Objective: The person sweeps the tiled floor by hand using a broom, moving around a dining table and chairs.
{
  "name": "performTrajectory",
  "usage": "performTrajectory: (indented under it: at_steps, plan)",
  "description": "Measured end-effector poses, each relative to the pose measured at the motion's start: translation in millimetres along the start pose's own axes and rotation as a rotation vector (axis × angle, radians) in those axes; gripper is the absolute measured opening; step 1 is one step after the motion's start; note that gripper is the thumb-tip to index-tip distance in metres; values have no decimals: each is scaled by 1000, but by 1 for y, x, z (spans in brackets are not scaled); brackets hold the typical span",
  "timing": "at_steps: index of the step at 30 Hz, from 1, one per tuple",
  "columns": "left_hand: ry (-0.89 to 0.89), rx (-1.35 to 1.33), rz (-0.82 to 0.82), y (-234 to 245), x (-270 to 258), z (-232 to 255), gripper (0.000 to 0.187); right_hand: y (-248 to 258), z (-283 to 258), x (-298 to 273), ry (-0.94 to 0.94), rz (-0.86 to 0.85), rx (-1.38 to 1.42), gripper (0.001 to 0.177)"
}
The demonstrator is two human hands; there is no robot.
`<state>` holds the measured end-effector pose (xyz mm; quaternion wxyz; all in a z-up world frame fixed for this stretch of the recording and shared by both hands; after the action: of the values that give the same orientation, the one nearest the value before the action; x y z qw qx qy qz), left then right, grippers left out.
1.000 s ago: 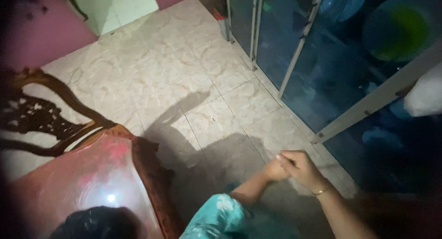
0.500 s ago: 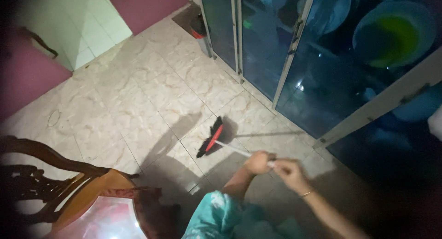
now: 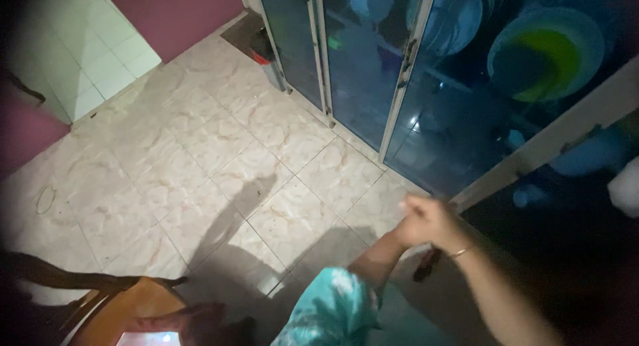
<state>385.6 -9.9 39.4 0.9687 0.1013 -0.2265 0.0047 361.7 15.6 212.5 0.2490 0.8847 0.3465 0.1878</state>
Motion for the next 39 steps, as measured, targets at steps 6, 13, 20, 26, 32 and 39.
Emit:
performTrajectory:
  at_steps: [6,13,20,26,32,39]
  plan:
    - [-204,169,194,77,-49,-24,14,-51,-2,7,177,-92,114,26]
    - [78,564,-38,153,-34,-32,23,-89,23,42,287,-121,256,20]
    - [159,542,102,146,31,-21,25,-37,71,75,243,38,261,12]
    - [225,444,109,111,121,12,27,88,37,104,75,310,-15,29]
    - [60,143,159,123,125,-40,24,39,9,151,124,240,2,25]
    - [64,192,243,231,57,-87,17,-67,-4,197,267,34,190,19]
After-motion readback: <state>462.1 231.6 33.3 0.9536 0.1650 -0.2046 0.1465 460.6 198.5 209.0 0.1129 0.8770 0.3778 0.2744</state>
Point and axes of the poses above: each hand's wrist, its own x-axis towards the middle knuckle, its own y-axis out of the back of the hand, z = x × y, the point moved 9 cm from there along x, towards the middle knuckle, and after that the axes turned 7 degrees about z, right-handed, at the moved point
